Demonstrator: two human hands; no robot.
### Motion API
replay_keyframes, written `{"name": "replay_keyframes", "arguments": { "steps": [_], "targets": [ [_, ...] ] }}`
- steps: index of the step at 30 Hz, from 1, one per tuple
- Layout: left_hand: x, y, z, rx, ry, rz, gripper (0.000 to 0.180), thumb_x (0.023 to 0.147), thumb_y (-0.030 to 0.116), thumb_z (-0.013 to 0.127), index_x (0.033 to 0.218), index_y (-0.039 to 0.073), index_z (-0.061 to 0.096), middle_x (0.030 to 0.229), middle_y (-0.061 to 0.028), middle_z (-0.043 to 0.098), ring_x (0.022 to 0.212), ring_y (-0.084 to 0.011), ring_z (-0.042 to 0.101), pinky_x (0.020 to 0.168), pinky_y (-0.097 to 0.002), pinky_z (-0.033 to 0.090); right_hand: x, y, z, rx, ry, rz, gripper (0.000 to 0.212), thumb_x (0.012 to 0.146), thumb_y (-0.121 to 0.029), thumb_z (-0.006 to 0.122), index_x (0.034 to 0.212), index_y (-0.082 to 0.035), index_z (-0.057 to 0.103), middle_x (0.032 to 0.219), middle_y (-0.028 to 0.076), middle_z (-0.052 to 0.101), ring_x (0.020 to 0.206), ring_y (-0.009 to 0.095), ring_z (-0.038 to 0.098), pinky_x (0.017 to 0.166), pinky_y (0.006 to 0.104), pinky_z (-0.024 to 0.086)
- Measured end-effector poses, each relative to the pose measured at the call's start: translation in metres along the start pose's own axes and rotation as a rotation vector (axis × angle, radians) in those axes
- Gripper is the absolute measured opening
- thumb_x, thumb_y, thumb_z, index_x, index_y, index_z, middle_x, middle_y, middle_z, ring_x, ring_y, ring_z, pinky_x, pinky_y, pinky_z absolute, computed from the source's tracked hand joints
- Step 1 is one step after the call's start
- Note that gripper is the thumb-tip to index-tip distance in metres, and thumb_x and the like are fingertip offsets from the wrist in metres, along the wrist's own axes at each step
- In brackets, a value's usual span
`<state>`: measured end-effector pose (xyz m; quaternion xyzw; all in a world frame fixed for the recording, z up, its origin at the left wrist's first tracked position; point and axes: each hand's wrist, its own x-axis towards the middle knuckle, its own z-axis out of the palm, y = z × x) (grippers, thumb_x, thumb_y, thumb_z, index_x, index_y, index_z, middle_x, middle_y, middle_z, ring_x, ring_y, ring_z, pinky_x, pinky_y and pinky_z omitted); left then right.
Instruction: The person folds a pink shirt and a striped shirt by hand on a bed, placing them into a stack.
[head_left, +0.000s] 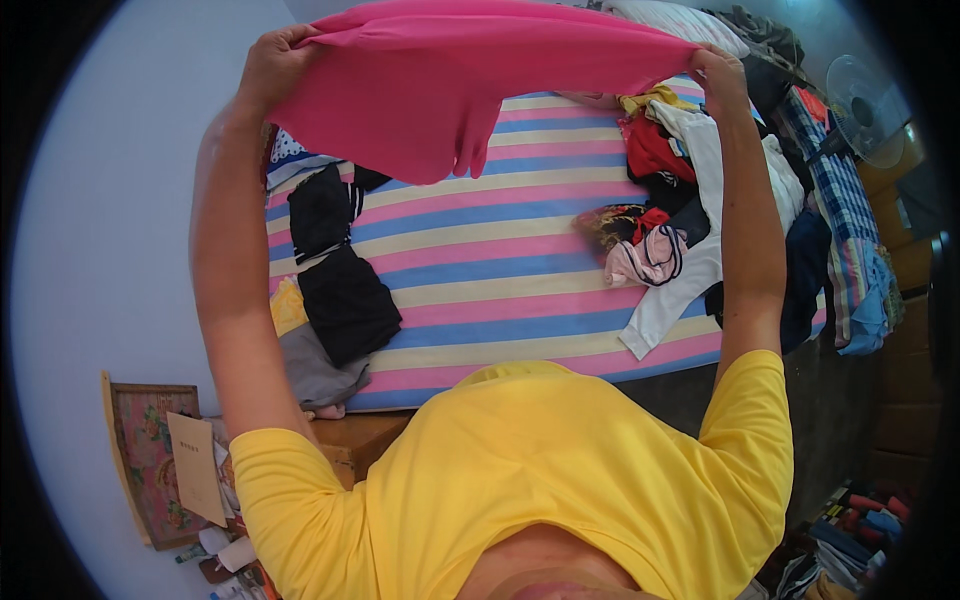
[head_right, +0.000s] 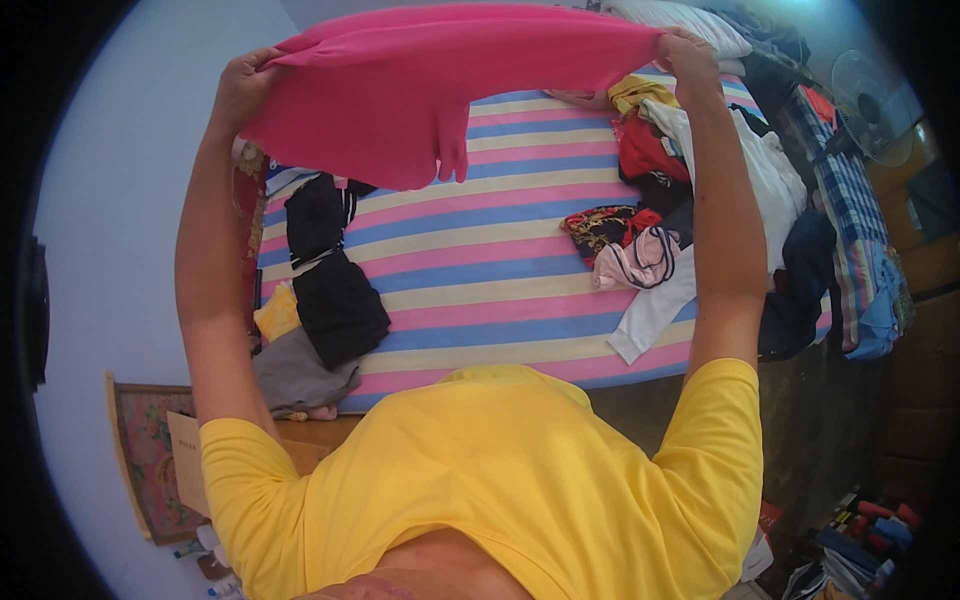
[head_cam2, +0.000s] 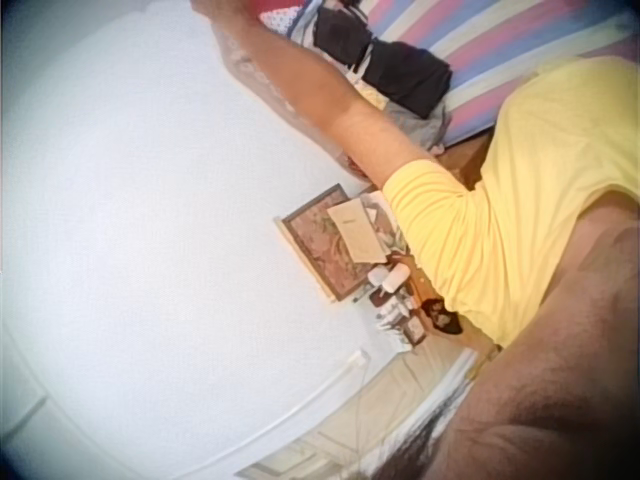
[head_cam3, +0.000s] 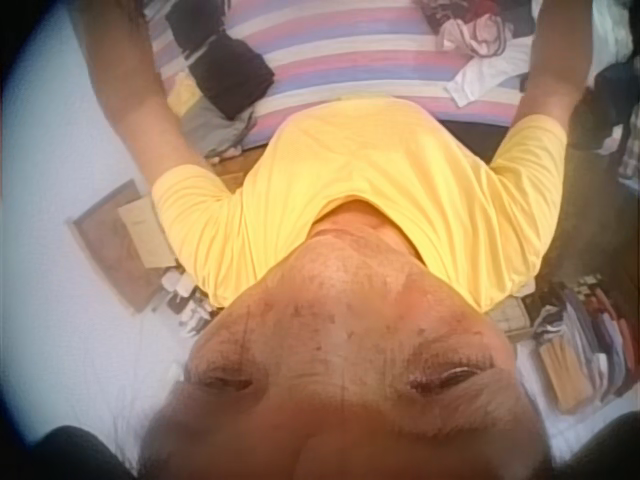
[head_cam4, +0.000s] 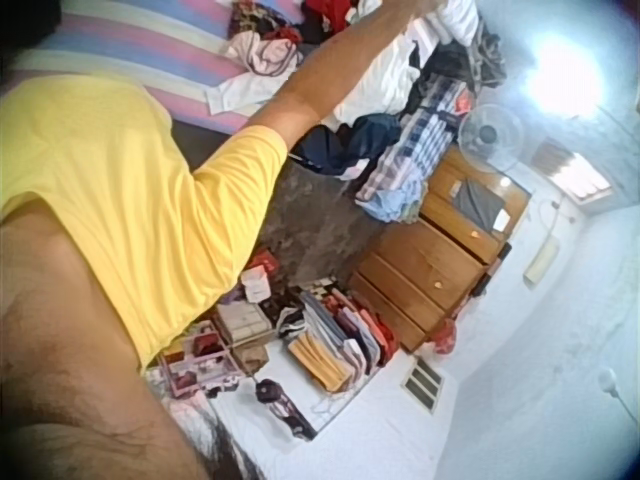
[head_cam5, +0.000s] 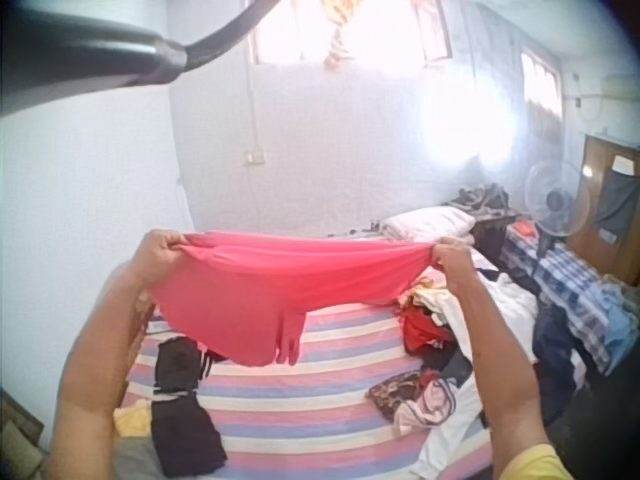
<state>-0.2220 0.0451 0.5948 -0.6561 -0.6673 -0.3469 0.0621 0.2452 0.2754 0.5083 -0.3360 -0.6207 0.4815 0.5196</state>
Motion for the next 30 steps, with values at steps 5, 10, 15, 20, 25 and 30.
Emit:
{"name": "replay_keyframes", "arguments": {
  "steps": [5,10,15,20,25,30],
  "targets": [
    [0.014,-0.005,-0.015,-0.159,-0.222,0.031,0.017,0.082,0.019,0.06,0.09,0.007,0.067,0.076,-0.0076,0.065,0.065,-0.0151,0.062,0.064,-0.0261,0.052,0.008,0.015,0.014,-0.247,0.035,0.088,0.011,0.068,-0.005,0.053,0.075,-0.007,0.062,0.072,0.0,0.059,0.066,0.01,0.053,0.064,0.0229,0.041],
    [0.008,0.028,-0.008,-0.161,-0.396,-0.025,0.012,0.081,0.017,0.061,0.083,0.005,0.064,0.071,0.0,0.059,0.065,-0.0067,0.055,0.062,-0.019,0.046,0.012,0.042,0.001,0.045,0.058,0.122,0.014,0.072,-0.005,0.051,0.08,-0.007,0.062,0.078,0.0,0.059,0.075,0.011,0.053,0.071,0.0263,0.042],
    [0.008,0.019,0.013,-0.19,-0.546,-0.007,0.011,0.078,0.015,0.06,0.079,0.006,0.066,0.067,-0.0057,0.062,0.054,-0.0105,0.058,0.059,-0.0223,0.05,0.014,0.083,0.006,0.076,0.104,0.208,0.017,0.072,-0.004,0.05,0.082,-0.009,0.062,0.074,0.0,0.058,0.068,0.012,0.053,0.063,0.0246,0.042],
    [0.008,-0.004,0.052,-0.174,-0.702,-0.085,0.012,0.073,0.014,0.063,0.08,0.004,0.066,0.064,-0.004,0.059,0.058,-0.0099,0.056,0.059,-0.0243,0.047,0.011,0.162,0.012,-0.46,0.066,0.381,0.01,0.074,-0.004,0.049,0.067,-0.011,0.054,0.06,-0.002,0.045,0.05,0.008,0.041,0.041,0.0222,0.028],
    [0.035,-0.045,0.091,0.011,-0.512,-0.134,0.016,0.074,0.014,0.061,0.085,0.003,0.066,0.07,-0.0043,0.061,0.062,-0.012,0.057,0.061,-0.0249,0.046,0.041,0.142,0.037,-0.236,0.261,0.488,0.007,0.076,-0.011,0.051,0.072,-0.01,0.057,0.063,-0.002,0.049,0.053,0.01,0.043,0.047,0.0244,0.032],
    [0.061,-0.031,0.066,-0.013,-0.234,-0.099,0.015,0.079,0.011,0.057,0.09,0.005,0.065,0.075,-0.0065,0.063,0.068,-0.0138,0.06,0.065,-0.028,0.048,0.08,0.097,0.038,-0.011,0.292,0.2,0.016,0.078,-0.008,0.052,0.088,-0.011,0.063,0.078,-0.003,0.06,0.074,0.01,0.052,0.066,0.0273,0.041]
  ]
}}
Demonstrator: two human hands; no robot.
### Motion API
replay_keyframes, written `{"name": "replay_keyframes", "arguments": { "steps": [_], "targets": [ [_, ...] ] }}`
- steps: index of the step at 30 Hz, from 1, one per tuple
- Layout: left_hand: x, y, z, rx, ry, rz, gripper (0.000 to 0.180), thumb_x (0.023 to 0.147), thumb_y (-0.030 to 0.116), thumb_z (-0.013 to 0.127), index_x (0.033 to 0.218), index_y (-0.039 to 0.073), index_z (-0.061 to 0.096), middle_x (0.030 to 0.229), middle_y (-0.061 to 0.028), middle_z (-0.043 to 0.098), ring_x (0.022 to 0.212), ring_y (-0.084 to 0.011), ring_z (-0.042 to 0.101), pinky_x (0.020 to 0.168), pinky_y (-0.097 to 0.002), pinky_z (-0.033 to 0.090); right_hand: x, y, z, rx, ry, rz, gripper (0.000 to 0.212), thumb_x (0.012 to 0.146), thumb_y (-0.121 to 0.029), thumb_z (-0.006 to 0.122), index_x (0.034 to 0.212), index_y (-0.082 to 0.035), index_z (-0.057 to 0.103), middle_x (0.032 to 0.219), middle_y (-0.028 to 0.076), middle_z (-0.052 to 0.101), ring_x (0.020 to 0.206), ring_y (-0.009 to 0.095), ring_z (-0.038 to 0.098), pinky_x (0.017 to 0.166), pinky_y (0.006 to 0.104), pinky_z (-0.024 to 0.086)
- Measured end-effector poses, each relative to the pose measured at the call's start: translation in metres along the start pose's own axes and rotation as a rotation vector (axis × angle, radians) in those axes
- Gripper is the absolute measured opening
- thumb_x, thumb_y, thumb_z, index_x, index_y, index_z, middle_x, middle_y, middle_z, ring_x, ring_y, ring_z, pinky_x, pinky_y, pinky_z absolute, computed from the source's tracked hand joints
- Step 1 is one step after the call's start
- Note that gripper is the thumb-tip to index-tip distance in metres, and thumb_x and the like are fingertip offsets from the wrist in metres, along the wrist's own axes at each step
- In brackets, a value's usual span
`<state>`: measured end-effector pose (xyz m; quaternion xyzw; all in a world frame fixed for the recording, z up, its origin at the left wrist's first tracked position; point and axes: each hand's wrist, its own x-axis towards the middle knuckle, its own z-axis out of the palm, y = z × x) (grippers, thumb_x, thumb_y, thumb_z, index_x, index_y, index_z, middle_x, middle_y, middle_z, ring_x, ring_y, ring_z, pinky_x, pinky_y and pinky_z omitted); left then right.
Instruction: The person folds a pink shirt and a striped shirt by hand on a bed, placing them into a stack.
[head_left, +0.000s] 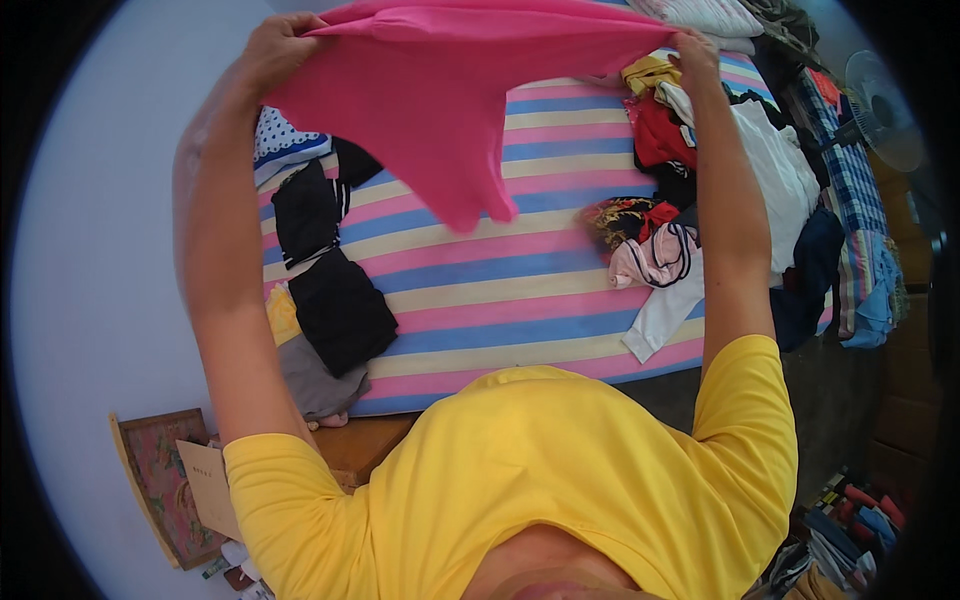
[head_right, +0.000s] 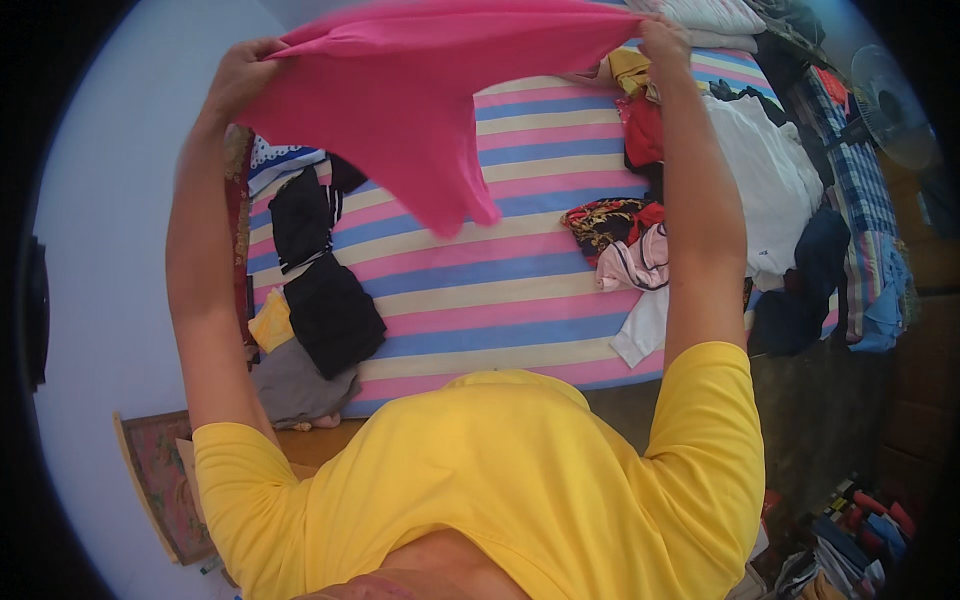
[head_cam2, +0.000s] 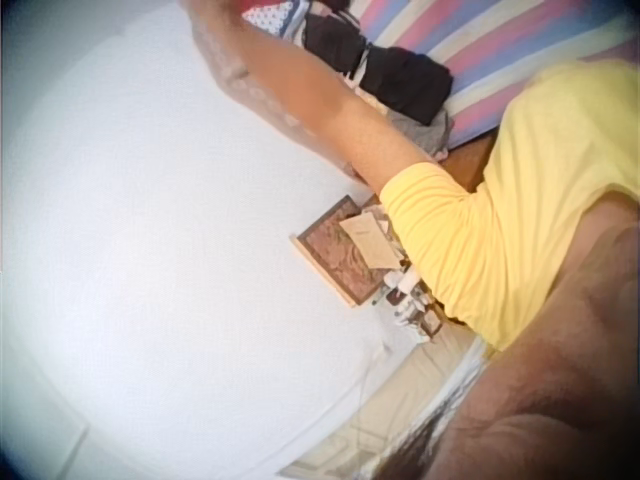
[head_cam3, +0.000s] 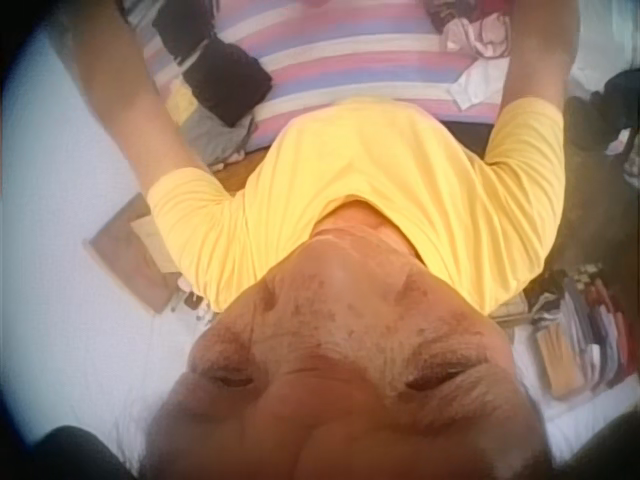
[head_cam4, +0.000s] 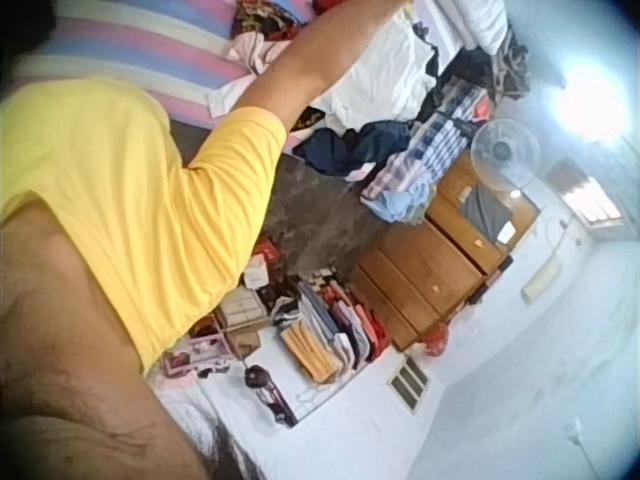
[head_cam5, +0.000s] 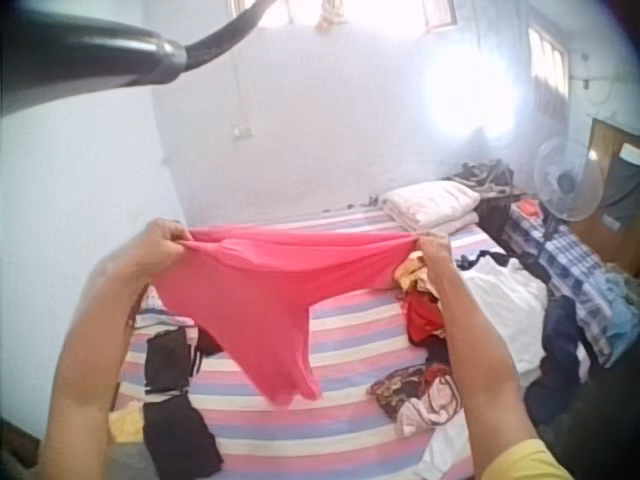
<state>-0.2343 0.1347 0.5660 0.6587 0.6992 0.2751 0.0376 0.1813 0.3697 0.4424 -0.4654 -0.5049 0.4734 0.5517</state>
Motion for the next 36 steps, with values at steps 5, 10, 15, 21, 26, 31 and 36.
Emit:
{"name": "replay_keyframes", "arguments": {
  "steps": [5,10,15,21,26,31,36],
  "targets": [
    [-0.062,-0.013,0.045,0.149,0.064,0.459,0.017,0.071,0.004,0.06,0.087,0.007,0.063,0.078,-0.012,0.063,0.07,-0.0253,0.062,0.064,-0.0299,0.048,-0.031,0.031,-0.075,-0.365,-0.178,-0.15,0.011,0.083,-0.012,0.052,0.08,-0.008,0.062,0.074,-0.001,0.056,0.067,0.006,0.049,0.059,0.0216,0.04],
    [-0.205,-0.066,0.179,0.334,-0.192,0.393,0.003,0.07,0.009,0.055,0.071,0.01,0.053,0.069,-0.0065,0.051,0.058,-0.0285,0.057,0.048,-0.0388,0.045,-0.125,0.164,-0.114,-0.565,-0.432,-0.153,0.012,0.076,-0.003,0.052,0.078,-0.005,0.064,0.064,0.003,0.059,0.056,0.009,0.052,0.051,0.027,0.042],
    [-0.348,-0.113,0.307,0.274,-0.481,0.172,0.006,0.073,0.01,0.05,0.072,0.009,0.055,0.076,-0.0076,0.054,0.063,-0.0272,0.06,0.051,-0.0401,0.046,-0.265,0.254,-0.123,-1.033,-0.555,-0.038,0.01,0.074,-0.009,0.055,0.074,-0.007,0.064,0.068,0.015,0.061,0.063,0.028,0.061,0.057,0.036,0.046],
    [-0.453,-0.084,0.368,0.182,-0.668,-0.088,0.009,0.076,0.011,0.049,0.078,0.01,0.058,0.082,-0.0075,0.056,0.066,-0.0279,0.061,0.056,-0.0414,0.048,-0.346,0.285,-0.146,-1.238,-0.666,0.19,0.014,0.072,-0.01,0.053,0.076,-0.006,0.066,0.072,0.019,0.061,0.072,0.037,0.059,0.065,0.0434,0.046],
    [-0.479,-0.061,0.376,0.128,-0.679,-0.18,0.013,0.079,0.018,0.049,0.08,0.011,0.06,0.086,-0.0059,0.058,0.072,-0.0273,0.062,0.064,-0.0428,0.048,-0.349,0.275,-0.153,-1.337,-0.683,0.319,0.015,0.072,-0.009,0.052,0.077,-0.007,0.066,0.073,0.019,0.061,0.072,0.037,0.059,0.066,0.0436,0.046],
    [-0.49,-0.055,0.381,0.165,-0.692,-0.226,0.016,0.08,0.019,0.048,0.077,0.012,0.061,0.087,-0.0051,0.059,0.075,-0.0266,0.062,0.065,-0.0419,0.048,-0.351,0.276,-0.153,-1.293,-0.747,0.181,0.015,0.068,-0.008,0.051,0.074,-0.007,0.065,0.073,0.018,0.061,0.071,0.037,0.059,0.066,0.044,0.047],
    [-0.494,-0.056,0.384,0.182,-0.695,-0.203,0.014,0.078,0.015,0.048,0.077,0.012,0.061,0.084,-0.006,0.058,0.072,-0.0269,0.062,0.063,-0.0414,0.049,-0.351,0.281,-0.155,-1.375,-0.862,0.139,0.013,0.066,-0.008,0.052,0.071,-0.007,0.063,0.074,0.018,0.061,0.071,0.037,0.059,0.066,0.0447,0.047]
  ]
}}
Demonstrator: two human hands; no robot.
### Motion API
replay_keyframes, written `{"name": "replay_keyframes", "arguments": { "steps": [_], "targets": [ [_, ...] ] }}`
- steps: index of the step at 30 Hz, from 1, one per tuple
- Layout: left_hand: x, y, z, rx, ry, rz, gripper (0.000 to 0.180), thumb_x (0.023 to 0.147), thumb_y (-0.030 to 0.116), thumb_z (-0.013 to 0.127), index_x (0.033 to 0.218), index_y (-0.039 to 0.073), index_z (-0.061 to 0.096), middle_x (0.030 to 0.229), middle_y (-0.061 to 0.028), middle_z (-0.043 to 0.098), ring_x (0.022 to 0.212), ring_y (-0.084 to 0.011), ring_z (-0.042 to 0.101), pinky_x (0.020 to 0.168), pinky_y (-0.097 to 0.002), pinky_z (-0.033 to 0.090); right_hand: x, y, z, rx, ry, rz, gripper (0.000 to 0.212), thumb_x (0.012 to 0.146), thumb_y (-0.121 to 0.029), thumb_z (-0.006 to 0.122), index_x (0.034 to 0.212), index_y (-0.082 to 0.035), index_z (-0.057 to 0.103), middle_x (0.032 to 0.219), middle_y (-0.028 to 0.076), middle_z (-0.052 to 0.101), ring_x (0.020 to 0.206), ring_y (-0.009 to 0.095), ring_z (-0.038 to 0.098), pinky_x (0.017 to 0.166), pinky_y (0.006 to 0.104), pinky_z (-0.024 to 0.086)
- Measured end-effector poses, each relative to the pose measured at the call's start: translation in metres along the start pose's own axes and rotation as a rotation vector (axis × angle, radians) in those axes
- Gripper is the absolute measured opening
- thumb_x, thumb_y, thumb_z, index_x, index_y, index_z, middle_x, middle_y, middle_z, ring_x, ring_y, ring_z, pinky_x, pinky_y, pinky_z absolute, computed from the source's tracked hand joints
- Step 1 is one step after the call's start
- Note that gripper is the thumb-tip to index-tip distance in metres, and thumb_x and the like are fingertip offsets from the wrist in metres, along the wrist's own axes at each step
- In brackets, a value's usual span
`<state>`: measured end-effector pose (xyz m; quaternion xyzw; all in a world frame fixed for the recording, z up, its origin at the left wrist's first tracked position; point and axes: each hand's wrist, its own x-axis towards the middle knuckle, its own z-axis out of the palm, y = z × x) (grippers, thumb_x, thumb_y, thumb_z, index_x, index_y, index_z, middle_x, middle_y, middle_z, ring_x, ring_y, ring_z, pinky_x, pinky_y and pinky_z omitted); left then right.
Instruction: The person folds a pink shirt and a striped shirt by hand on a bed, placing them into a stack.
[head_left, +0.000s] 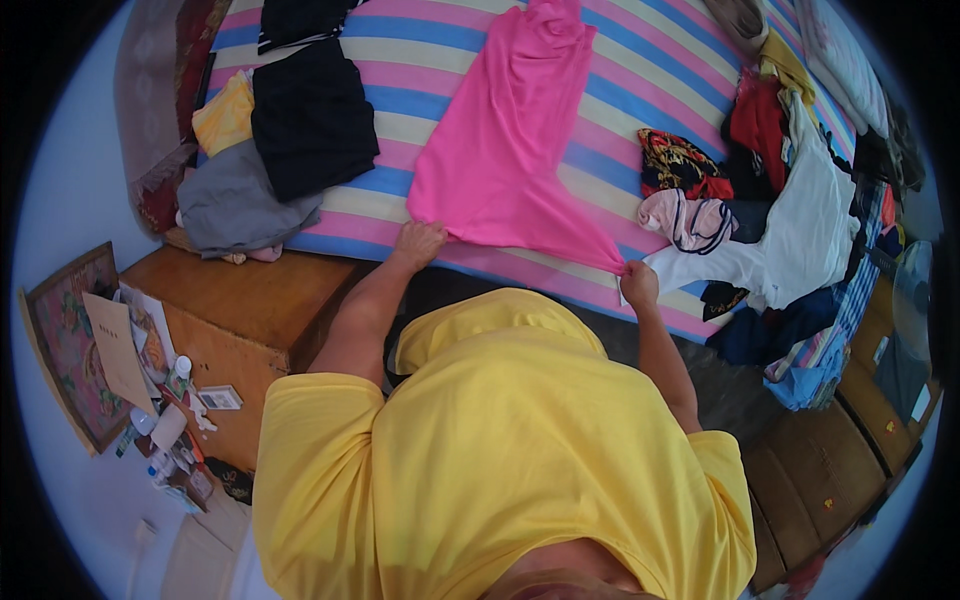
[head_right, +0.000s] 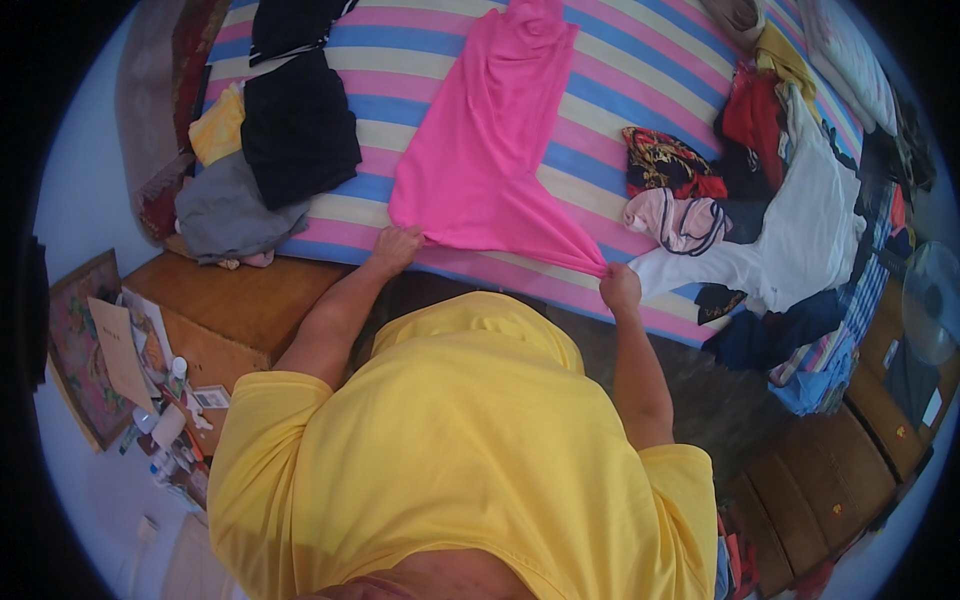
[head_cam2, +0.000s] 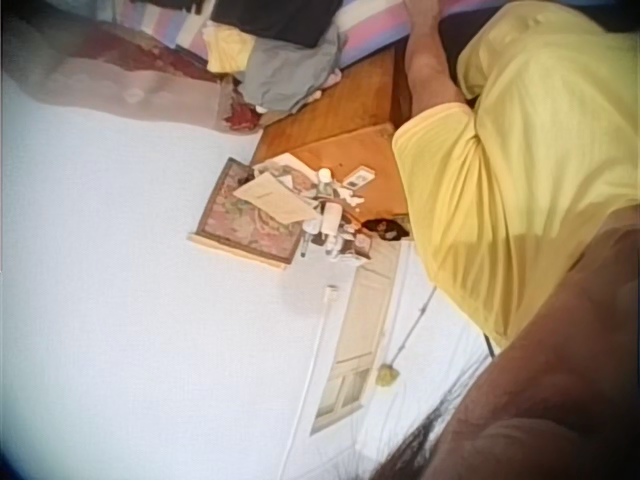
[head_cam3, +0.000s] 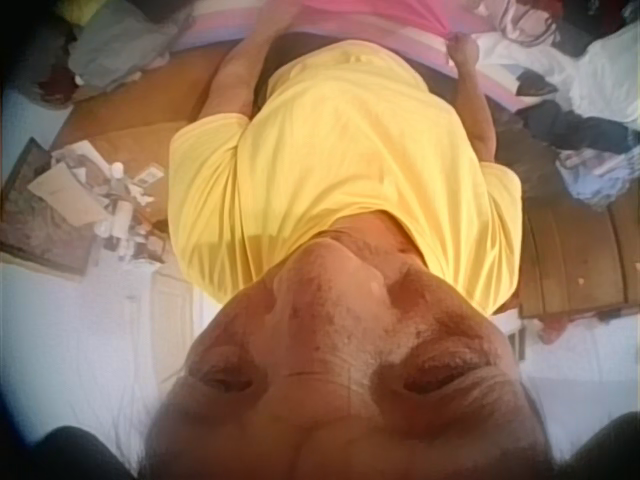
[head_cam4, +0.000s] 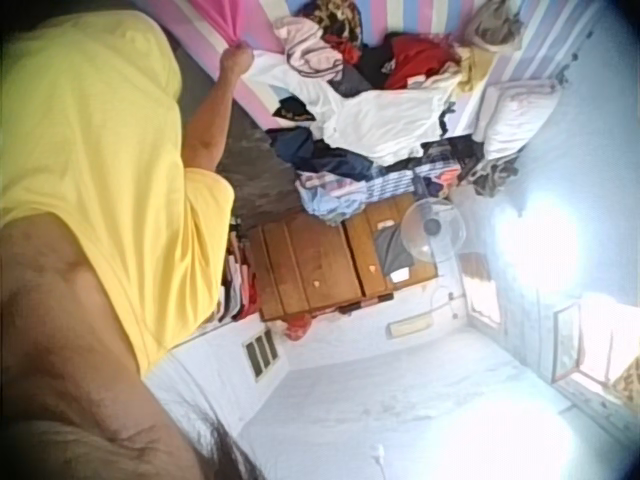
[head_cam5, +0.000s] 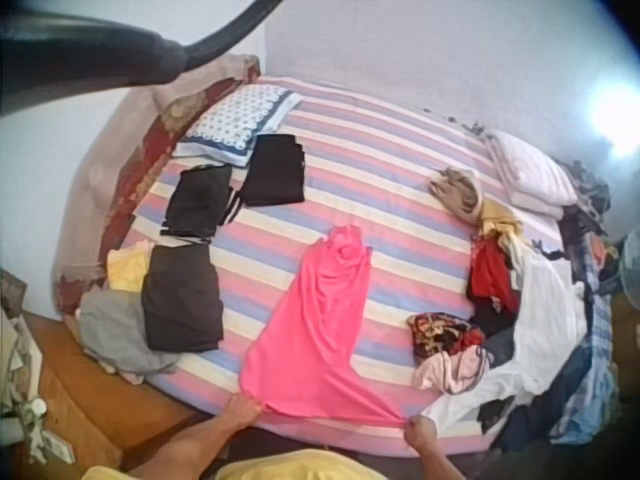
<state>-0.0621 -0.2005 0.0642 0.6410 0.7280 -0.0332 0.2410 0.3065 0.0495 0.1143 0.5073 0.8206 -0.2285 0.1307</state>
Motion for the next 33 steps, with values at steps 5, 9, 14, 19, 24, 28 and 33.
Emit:
{"name": "replay_keyframes", "arguments": {
  "steps": [5,9,14,19,24,28,33],
  "targets": [
    [-0.01,-0.007,0.014,0.03,-0.232,-0.075,0.015,0.078,0.016,0.051,0.084,0.011,0.063,0.097,-0.0095,0.058,0.086,-0.0282,0.06,0.071,-0.0431,0.048,-0.003,-0.004,-0.008,-0.041,0.009,0.0,0.01,0.066,-0.007,0.052,0.069,-0.007,0.062,0.077,0.018,0.061,0.074,0.037,0.059,0.066,0.0444,0.047],
    [-0.012,0.023,-0.021,-0.126,-0.163,-0.045,0.045,0.069,0.02,0.064,0.112,0.011,0.054,0.118,-0.0129,0.048,0.108,-0.0328,0.048,0.086,-0.0453,0.042,-0.011,-0.039,-0.028,0.08,0.171,-0.203,0.01,0.067,-0.004,0.053,0.073,-0.007,0.061,0.076,0.016,0.06,0.071,0.036,0.058,0.063,0.0447,0.047],
    [0.045,0.116,-0.101,-0.548,0.373,0.25,0.061,0.068,0.024,0.07,0.123,0.011,0.047,0.125,-0.0173,0.045,0.113,-0.0331,0.044,0.091,-0.043,0.039,-0.019,-0.148,-0.076,0.404,0.165,-0.532,0.014,0.064,0.002,0.055,0.075,-0.005,0.058,0.071,0.014,0.056,0.066,0.033,0.056,0.056,0.0388,0.045],
    [0.054,0.142,-0.147,-1.155,-0.019,0.21,0.032,0.079,0.022,0.061,0.104,0.002,0.058,0.104,-0.0105,0.059,0.098,-0.0188,0.055,0.078,-0.0341,0.044,-0.012,-0.185,-0.086,0.958,-0.175,-0.522,0.017,0.069,0.001,0.052,0.082,-0.005,0.061,0.071,0.008,0.058,0.061,0.018,0.056,0.054,0.0279,0.044],
    [-0.005,0.12,-0.188,-1.499,-0.355,0.041,0.027,0.09,0.025,0.048,0.099,0.002,0.06,0.09,-0.0079,0.061,0.086,-0.0147,0.056,0.078,-0.0289,0.043,0.04,-0.159,-0.07,1.14,-0.132,-0.127,0.015,0.079,-0.011,0.052,0.091,-0.005,0.059,0.077,0.0,0.057,0.065,0.01,0.054,0.057,0.0263,0.045],
    [-0.051,0.097,-0.208,-1.928,-0.502,-0.096,0.031,0.091,0.024,0.047,0.1,-0.004,0.058,0.092,-0.0107,0.062,0.091,-0.0191,0.058,0.084,-0.0296,0.043,0.081,-0.158,-0.026,1.327,-0.484,0.373,0.041,0.083,-0.035,0.055,0.113,-0.009,0.05,0.097,0.006,0.058,0.08,0.018,0.057,0.07,0.0312,0.047],
    [-0.11,0.078,-0.24,-2.117,-0.222,0.009,0.037,0.089,0.027,0.048,0.095,-0.008,0.059,0.086,-0.0171,0.063,0.08,-0.0255,0.062,0.076,-0.0341,0.048,0.11,-0.212,0.033,1.662,-0.807,0.613,0.048,0.083,-0.038,0.058,0.118,-0.008,0.047,0.104,0.011,0.058,0.084,0.025,0.059,0.076,0.0343,0.049]
  ]
}}
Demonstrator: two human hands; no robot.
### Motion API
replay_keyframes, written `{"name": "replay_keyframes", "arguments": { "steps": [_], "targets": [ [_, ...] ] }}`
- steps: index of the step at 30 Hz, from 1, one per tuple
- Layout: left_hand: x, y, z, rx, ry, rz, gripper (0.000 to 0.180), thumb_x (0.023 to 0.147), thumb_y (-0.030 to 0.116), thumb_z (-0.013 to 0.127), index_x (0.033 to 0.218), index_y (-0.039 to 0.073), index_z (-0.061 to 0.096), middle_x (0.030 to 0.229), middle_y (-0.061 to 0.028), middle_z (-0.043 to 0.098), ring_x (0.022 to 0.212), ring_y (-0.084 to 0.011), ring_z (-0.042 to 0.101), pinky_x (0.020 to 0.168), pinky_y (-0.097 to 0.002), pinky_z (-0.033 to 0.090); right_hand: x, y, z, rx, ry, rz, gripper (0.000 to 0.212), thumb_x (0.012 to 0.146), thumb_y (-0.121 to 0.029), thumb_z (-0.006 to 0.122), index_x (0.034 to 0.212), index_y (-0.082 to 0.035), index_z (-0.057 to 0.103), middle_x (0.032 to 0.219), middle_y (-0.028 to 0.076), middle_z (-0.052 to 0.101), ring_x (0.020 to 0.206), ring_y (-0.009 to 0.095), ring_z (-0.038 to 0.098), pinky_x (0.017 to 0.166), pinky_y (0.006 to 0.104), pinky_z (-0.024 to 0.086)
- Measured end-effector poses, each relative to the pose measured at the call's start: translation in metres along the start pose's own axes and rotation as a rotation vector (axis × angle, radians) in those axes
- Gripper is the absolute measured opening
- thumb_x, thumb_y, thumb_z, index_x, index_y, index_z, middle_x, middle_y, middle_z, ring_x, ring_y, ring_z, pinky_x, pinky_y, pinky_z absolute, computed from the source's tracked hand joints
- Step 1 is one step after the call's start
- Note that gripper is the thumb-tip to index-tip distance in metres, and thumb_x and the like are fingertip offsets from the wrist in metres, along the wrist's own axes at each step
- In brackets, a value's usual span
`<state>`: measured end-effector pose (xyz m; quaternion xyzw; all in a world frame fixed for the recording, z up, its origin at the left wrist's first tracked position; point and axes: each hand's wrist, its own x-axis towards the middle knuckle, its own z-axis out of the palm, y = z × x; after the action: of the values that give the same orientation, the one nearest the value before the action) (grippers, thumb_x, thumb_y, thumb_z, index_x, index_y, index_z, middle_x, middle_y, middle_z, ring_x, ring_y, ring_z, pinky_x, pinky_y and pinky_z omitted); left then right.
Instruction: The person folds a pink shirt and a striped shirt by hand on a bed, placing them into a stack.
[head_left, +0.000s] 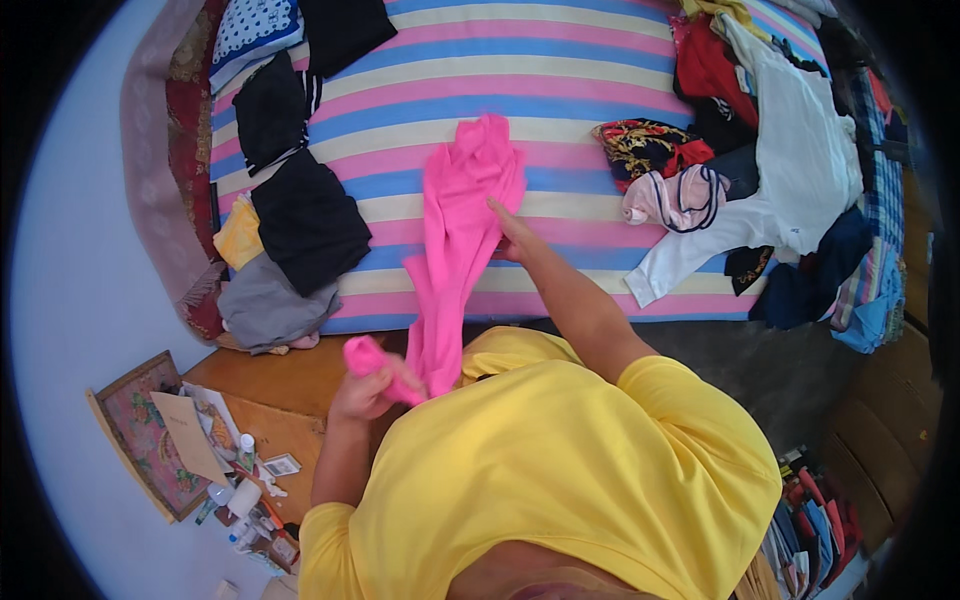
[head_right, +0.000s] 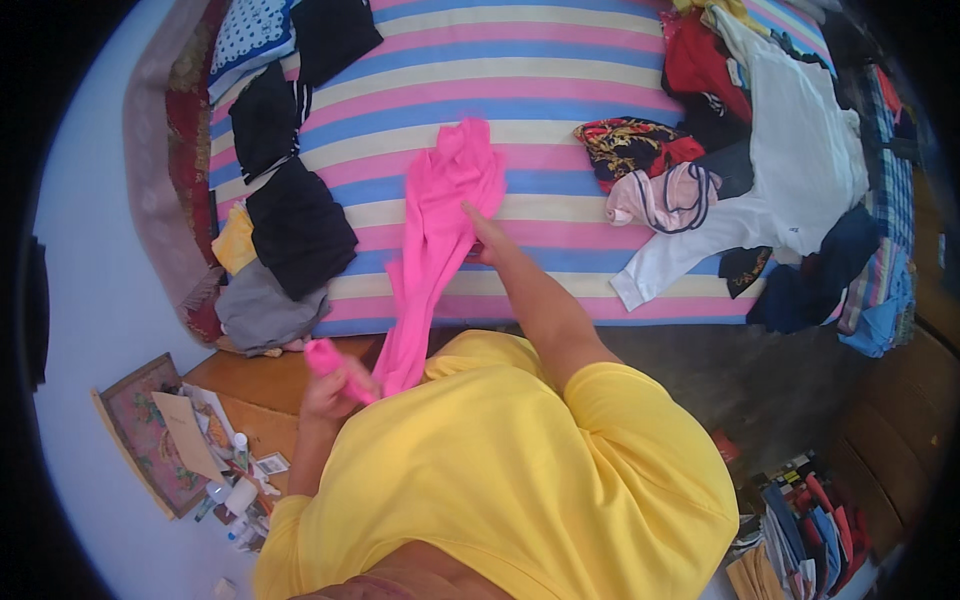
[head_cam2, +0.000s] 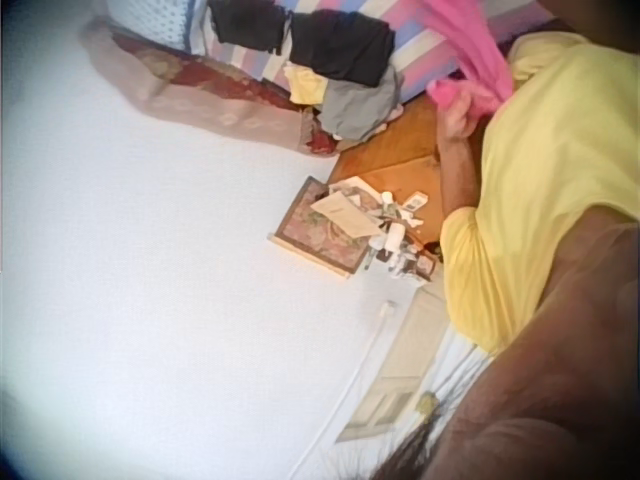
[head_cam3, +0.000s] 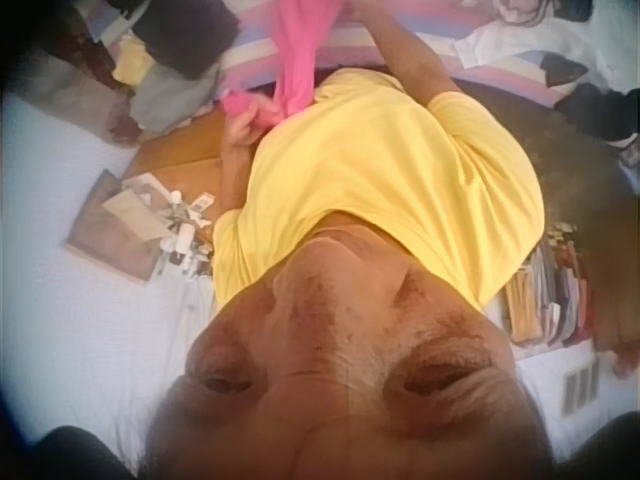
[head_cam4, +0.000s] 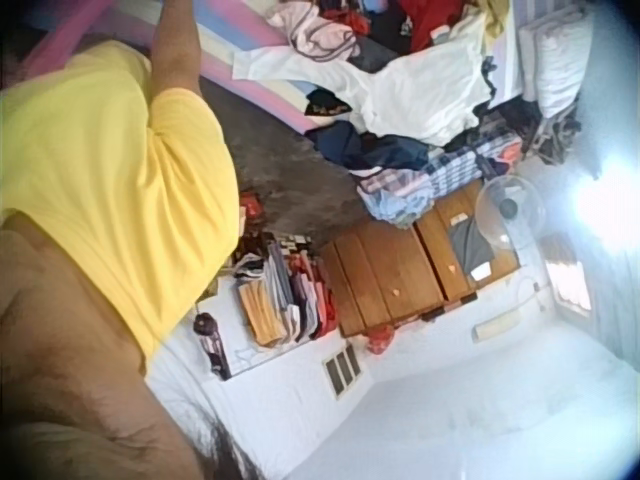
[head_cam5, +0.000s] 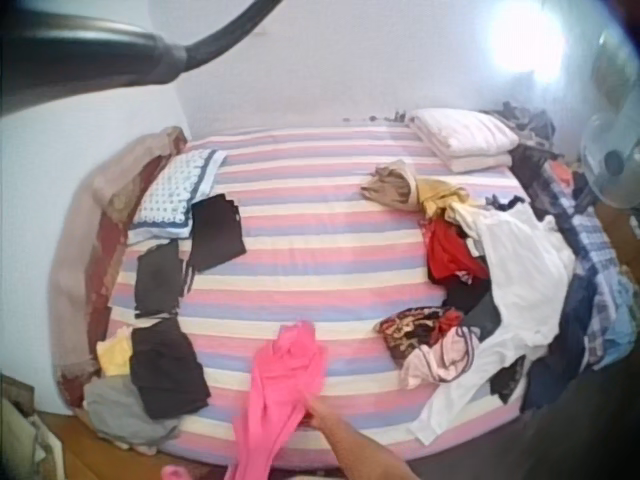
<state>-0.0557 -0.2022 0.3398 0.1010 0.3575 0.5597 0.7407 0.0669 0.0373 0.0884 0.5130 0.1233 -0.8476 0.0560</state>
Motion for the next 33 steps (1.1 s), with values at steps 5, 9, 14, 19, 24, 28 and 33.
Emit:
{"name": "replay_keyframes", "arguments": {
  "steps": [5,9,14,19,24,28,33],
  "targets": [
    [-0.051,0.057,0.01,0.379,0.029,0.343,0.045,0.089,0.039,0.047,0.077,-0.004,0.057,0.07,-0.0176,0.061,0.062,-0.0287,0.06,0.061,-0.0393,0.047,0.087,-0.01,-0.007,0.472,0.168,-0.229,0.033,0.082,-0.017,0.058,0.111,-0.003,0.051,0.104,0.011,0.058,0.093,0.025,0.058,0.087,0.0439,0.048],
    [-0.07,0.098,-0.018,0.319,0.289,0.624,0.032,0.094,0.036,0.037,0.087,0.007,0.048,0.057,-0.0075,0.051,0.043,-0.0177,0.045,0.047,-0.0339,0.038,0.029,-0.101,-0.008,0.565,-0.001,-0.603,0.022,0.082,-0.006,0.053,0.104,-0.004,0.054,0.098,0.009,0.059,0.09,0.023,0.059,0.078,0.0375,0.051],
    [-0.041,0.106,-0.041,0.142,0.22,0.522,0.029,0.096,0.033,0.033,0.092,0.008,0.047,0.06,-0.0123,0.053,0.043,-0.0199,0.044,0.044,-0.0321,0.039,-0.077,-0.154,-0.078,0.489,-0.043,-1.029,0.013,0.08,-0.007,0.058,0.091,-0.012,0.054,0.069,-0.002,0.055,0.051,0.007,0.05,0.043,0.02,0.042],
    [0.023,0.09,-0.061,0.271,0.39,0.25,0.032,0.095,0.032,0.037,0.089,0.004,0.051,0.065,-0.0129,0.057,0.054,-0.0199,0.055,0.052,-0.0287,0.046,-0.08,-0.072,-0.185,-0.043,0.464,-1.309,0.006,0.078,-0.006,0.056,0.083,-0.01,0.056,0.062,-0.002,0.053,0.042,0.006,0.044,0.033,0.0195,0.031],
    [0.052,0.068,-0.071,0.387,0.47,-0.04,0.027,0.094,0.024,0.041,0.089,0.0,0.054,0.07,-0.0125,0.06,0.065,-0.02,0.06,0.062,-0.0296,0.05,-0.054,0.032,-0.231,-0.081,0.62,-0.931,0.005,0.076,-0.008,0.055,0.081,-0.007,0.056,0.058,0.001,0.051,0.038,0.009,0.042,0.032,0.0209,0.028],
    [0.05,0.049,-0.073,0.427,0.489,-0.211,0.027,0.093,0.022,0.043,0.086,-0.001,0.056,0.071,-0.0131,0.061,0.066,-0.0211,0.061,0.063,-0.0311,0.051,-0.005,0.096,-0.262,-0.26,0.69,-0.864,0.006,0.076,-0.009,0.052,0.081,-0.006,0.056,0.057,0.003,0.05,0.038,0.009,0.043,0.032,0.0218,0.027],
    [0.038,0.041,-0.069,0.382,0.442,-0.267,0.027,0.093,0.023,0.043,0.087,-0.001,0.056,0.072,-0.0142,0.062,0.066,-0.0221,0.062,0.067,-0.0321,0.051,0.034,0.096,-0.275,-0.265,0.629,-1.2,0.019,0.078,-0.01,0.052,0.096,-0.006,0.052,0.062,0.004,0.052,0.044,0.011,0.046,0.036,0.0231,0.032]
  ]
}}
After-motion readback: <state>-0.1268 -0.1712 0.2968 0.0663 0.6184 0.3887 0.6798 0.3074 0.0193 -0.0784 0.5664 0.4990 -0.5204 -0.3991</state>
